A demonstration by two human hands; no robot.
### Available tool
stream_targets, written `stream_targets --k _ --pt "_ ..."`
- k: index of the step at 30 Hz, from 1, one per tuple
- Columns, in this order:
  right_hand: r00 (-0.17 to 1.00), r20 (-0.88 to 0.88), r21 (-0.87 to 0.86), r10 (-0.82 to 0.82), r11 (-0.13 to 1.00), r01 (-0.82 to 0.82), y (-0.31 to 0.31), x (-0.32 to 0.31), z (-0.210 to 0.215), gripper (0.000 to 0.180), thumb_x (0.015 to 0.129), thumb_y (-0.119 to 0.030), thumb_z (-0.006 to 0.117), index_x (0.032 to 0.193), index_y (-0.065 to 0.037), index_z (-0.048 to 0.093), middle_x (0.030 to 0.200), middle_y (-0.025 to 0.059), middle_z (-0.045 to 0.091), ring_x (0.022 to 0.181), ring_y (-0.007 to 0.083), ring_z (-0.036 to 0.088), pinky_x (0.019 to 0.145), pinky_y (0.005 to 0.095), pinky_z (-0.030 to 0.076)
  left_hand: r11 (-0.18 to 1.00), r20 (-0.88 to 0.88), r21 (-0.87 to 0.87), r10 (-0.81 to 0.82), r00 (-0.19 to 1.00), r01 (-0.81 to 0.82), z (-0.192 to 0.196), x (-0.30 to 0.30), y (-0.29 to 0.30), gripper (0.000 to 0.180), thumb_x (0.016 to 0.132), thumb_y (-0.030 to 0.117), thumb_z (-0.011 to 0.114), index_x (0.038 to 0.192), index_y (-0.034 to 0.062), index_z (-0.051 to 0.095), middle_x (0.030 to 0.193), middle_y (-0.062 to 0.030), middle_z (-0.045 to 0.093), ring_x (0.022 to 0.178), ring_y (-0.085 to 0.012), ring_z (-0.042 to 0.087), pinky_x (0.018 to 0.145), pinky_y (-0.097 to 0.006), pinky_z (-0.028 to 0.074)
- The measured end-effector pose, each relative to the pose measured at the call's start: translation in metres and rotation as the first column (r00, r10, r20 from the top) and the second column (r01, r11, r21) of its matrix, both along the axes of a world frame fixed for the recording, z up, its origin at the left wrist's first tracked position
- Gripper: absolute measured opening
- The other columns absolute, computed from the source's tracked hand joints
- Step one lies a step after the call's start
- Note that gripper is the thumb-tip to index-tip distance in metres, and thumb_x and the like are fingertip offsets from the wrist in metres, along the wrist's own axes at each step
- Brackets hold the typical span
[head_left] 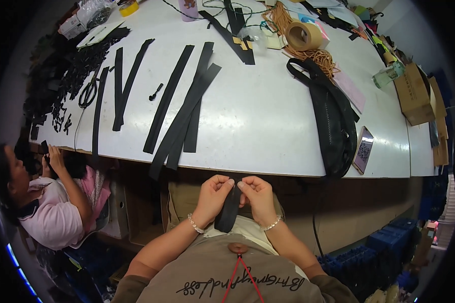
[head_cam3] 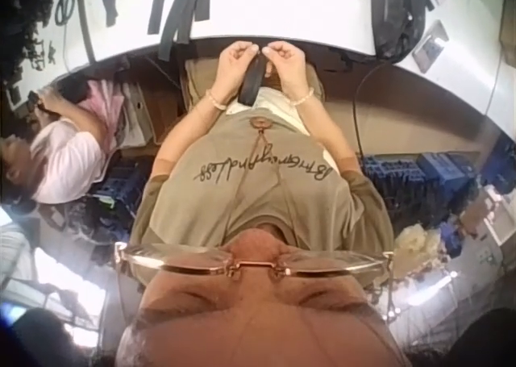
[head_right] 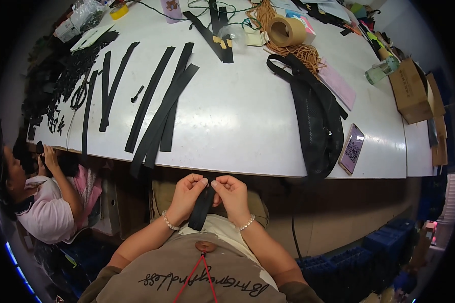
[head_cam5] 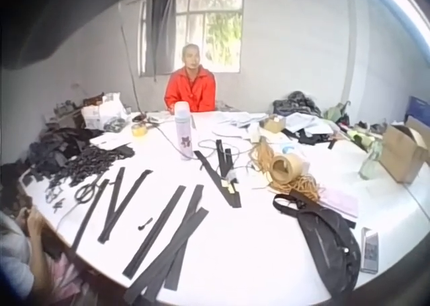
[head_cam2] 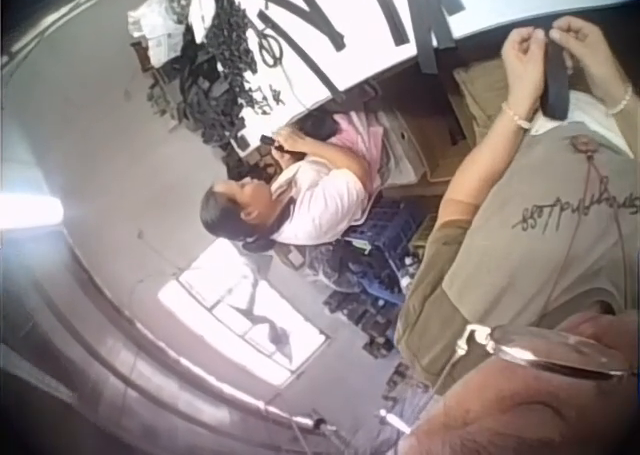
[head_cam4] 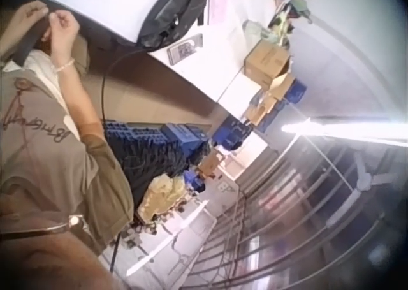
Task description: Assembling plastic buckles and clips onto black nylon straps at a factory workbench.
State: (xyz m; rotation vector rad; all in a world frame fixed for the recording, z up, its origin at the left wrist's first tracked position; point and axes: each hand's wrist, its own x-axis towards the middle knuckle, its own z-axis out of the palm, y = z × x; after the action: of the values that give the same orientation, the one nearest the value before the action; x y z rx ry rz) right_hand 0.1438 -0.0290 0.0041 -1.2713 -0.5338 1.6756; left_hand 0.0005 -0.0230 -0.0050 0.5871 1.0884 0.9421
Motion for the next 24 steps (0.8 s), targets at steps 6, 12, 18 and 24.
stream_targets --k 6,12,18,24 --pt "0.991 -0.123 -0.177 -0.042 0.984 0.020 0.007 -0.001 -0.003 0.010 0.085 -0.007 0.064 0.090 0.001 0.060 0.065 0.0026 0.058 0.048 0.0092 0.053 0.043 0.0252 0.045 0.994 0.089 -0.108 -0.005 0.996 0.015 0.000 -0.001 0.011 0.015 0.090 0.011 0.059 0.094 -0.0034 0.058 0.080 -0.0075 0.065 0.065 -0.0088 0.060 0.059 -0.021 0.049" --pt "0.940 -0.227 -0.176 -0.254 0.960 0.217 0.006 -0.015 -0.013 0.003 0.084 -0.005 0.063 0.084 -0.003 0.060 0.068 0.0002 0.057 0.055 0.0072 0.049 0.052 0.0218 0.041 0.994 0.157 -0.111 0.027 0.987 -0.009 -0.009 0.004 0.013 0.016 0.091 0.010 0.056 0.091 -0.0048 0.062 0.077 -0.0091 0.067 0.065 -0.0100 0.062 0.057 -0.022 0.050" --pt "0.924 -0.163 -0.248 -0.345 0.921 0.300 0.010 -0.026 0.001 0.006 0.085 -0.005 0.061 0.080 -0.004 0.060 0.067 -0.0024 0.055 0.056 0.0052 0.044 0.053 0.0198 0.037 0.986 0.152 -0.160 -0.022 0.988 0.047 0.002 0.002 0.019 0.014 0.092 0.009 0.055 0.093 -0.0022 0.063 0.080 -0.0048 0.065 0.068 -0.0086 0.060 0.062 -0.022 0.050" --pt "0.909 -0.201 -0.274 -0.366 0.912 0.307 0.012 -0.022 0.005 0.008 0.085 -0.005 0.061 0.078 -0.005 0.060 0.067 -0.0029 0.055 0.056 0.0048 0.044 0.053 0.0196 0.037 0.988 0.138 -0.144 -0.039 0.990 0.059 0.006 0.004 0.023 0.012 0.091 0.008 0.056 0.092 -0.0013 0.063 0.079 -0.0037 0.065 0.066 -0.0072 0.059 0.061 -0.021 0.048"
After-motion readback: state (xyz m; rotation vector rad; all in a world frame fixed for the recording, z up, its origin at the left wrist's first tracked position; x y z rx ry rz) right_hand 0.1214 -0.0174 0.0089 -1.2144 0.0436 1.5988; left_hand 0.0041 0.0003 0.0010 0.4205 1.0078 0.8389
